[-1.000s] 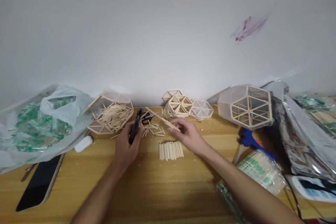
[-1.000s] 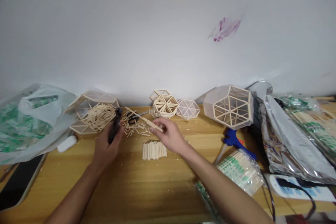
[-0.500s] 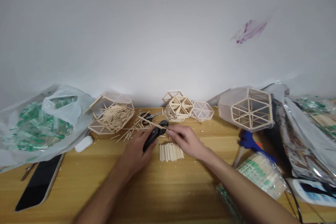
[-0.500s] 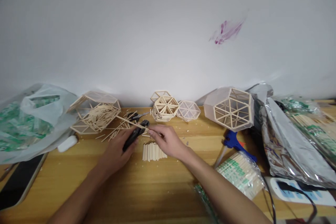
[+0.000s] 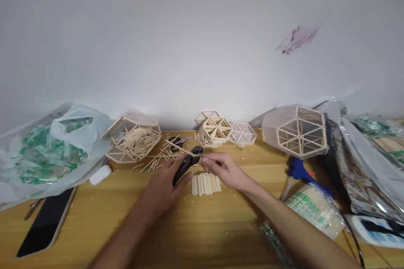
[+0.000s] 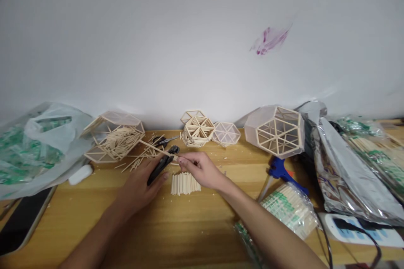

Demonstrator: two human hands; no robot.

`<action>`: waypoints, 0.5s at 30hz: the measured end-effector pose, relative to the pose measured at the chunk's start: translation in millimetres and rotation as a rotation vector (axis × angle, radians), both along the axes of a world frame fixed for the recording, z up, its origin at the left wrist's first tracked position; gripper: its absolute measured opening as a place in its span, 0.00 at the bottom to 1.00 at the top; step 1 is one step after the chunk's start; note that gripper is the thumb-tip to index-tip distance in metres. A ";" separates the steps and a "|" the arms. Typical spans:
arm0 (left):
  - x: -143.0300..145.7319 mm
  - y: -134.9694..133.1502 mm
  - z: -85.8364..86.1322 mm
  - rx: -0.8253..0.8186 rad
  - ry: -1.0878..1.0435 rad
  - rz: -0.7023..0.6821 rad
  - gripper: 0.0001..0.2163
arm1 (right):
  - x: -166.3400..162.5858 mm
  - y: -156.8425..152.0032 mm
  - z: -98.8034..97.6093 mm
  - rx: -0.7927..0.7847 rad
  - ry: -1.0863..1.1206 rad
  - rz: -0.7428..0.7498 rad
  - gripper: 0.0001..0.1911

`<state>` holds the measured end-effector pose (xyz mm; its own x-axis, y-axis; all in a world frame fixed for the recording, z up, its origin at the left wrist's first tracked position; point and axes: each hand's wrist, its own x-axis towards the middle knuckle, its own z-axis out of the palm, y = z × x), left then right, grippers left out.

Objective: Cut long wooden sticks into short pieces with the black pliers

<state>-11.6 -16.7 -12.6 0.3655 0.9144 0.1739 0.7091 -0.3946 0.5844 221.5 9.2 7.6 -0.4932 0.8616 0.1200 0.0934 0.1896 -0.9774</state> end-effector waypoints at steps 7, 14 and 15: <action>3.5 -0.8 1.4 -0.021 -0.002 0.014 0.24 | -0.8 -0.4 -1.4 0.008 -0.032 -0.023 0.24; 4.1 0.0 -0.3 -0.055 -0.026 0.013 0.24 | -0.7 0.5 -2.1 0.010 -0.049 -0.022 0.25; 4.2 0.0 -0.4 -0.055 -0.035 0.011 0.24 | -0.6 0.4 -1.8 -0.001 -0.045 -0.017 0.25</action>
